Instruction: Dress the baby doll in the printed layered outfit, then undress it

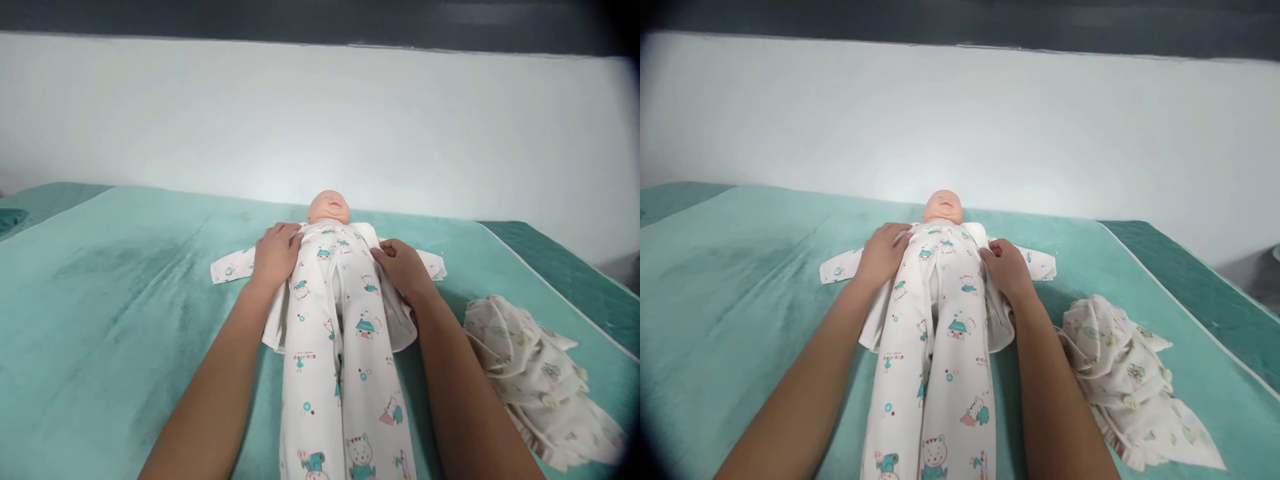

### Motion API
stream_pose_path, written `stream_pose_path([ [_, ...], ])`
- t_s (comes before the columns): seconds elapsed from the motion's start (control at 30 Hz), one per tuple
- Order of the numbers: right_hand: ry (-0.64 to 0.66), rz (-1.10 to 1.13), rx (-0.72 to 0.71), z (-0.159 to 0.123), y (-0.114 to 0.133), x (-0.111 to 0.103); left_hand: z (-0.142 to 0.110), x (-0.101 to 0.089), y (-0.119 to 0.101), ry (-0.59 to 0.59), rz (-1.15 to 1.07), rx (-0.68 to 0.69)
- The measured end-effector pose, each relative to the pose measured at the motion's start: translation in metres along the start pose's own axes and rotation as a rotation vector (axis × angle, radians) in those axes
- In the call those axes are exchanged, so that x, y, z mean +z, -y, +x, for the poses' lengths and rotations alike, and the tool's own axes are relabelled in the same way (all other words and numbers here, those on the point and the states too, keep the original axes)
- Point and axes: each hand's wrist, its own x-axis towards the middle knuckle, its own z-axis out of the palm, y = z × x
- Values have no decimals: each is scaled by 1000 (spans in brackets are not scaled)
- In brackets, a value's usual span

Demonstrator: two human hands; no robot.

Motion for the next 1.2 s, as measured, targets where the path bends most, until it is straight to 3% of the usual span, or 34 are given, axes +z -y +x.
stream_pose_path([
  [0.17,-168,-96,142,10,-15,-12,3,4,3,76,118,-97],
  [0.23,-294,-159,31,7,-14,-11,3,4,4,68,162,-97],
  [0.3,-360,-131,-174,3,-7,-4,3,5,4,62,204,-97],
  [0.4,-177,-86,-462,3,3,12,3,6,4,52,263,-118],
  [0.47,-35,-143,-523,7,3,21,4,5,5,54,293,-148],
  [0.53,14,-253,-497,13,0,24,4,3,7,68,313,-189],
  [0.77,-7,-528,-328,34,-18,11,5,-7,22,102,312,-273],
  [0.93,11,-381,-114,60,-43,-4,6,-11,31,100,261,-324],
  [1.07,-70,-254,-221,53,-39,-5,6,-12,33,77,162,-383],
  [1.2,-150,-80,-433,22,13,8,5,-11,34,73,164,-381],
])
